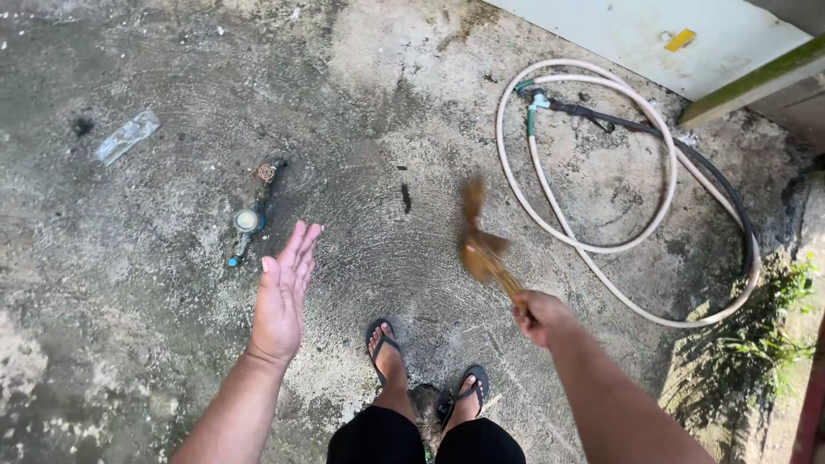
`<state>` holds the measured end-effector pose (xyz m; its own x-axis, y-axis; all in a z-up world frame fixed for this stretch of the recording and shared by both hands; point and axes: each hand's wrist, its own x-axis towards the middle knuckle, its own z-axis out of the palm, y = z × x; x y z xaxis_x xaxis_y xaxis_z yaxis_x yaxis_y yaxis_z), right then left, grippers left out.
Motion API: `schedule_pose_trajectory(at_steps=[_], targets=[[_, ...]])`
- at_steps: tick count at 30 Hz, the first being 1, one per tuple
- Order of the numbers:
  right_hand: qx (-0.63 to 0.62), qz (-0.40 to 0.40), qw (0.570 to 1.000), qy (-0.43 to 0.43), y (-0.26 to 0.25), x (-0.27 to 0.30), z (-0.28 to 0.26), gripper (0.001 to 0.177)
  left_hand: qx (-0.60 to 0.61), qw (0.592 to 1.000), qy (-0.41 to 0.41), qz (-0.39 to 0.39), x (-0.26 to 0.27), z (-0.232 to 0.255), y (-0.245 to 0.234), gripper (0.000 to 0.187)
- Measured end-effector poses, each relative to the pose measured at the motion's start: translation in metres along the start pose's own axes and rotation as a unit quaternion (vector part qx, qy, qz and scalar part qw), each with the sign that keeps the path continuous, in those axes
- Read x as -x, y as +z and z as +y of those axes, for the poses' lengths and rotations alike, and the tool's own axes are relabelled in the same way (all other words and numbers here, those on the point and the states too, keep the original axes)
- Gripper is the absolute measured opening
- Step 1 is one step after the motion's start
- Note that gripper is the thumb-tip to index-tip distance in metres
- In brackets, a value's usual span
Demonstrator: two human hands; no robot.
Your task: Sweep the floor and surrounding area with a handheld broom.
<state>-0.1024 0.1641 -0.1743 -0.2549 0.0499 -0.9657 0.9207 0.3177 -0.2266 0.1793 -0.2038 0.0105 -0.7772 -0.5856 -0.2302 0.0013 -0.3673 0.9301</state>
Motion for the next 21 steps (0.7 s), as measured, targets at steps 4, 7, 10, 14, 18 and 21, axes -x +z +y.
schedule_pose_trajectory(at_steps=[4,7,10,14,18,21], targets=[[0.009,-0.056,0.998,-0.007,0.057,0.062,-0.045,0.016,0.01,0.999,0.035,0.025,0.005,0.006,-0.017,0.088],[0.041,-0.012,0.998,-0.055,0.057,0.099,-0.08,0.021,0.034,0.998,0.031,0.052,0.017,0.013,-0.031,0.09],[0.087,-0.019,0.99,-0.11,0.038,0.123,-0.114,0.026,0.039,0.994,0.046,0.087,0.024,0.016,-0.047,0.092],[0.258,0.102,0.951,-0.134,0.03,0.17,-0.116,0.034,0.051,0.989,0.044,0.132,0.036,0.014,-0.057,0.094],[0.232,0.158,0.955,-0.098,0.012,0.092,-0.073,0.025,0.052,0.987,0.038,0.151,0.036,0.006,-0.061,0.096],[0.198,0.134,0.97,-0.033,0.028,0.069,-0.042,0.015,0.052,0.987,0.029,0.148,0.03,-0.001,-0.057,0.096]])
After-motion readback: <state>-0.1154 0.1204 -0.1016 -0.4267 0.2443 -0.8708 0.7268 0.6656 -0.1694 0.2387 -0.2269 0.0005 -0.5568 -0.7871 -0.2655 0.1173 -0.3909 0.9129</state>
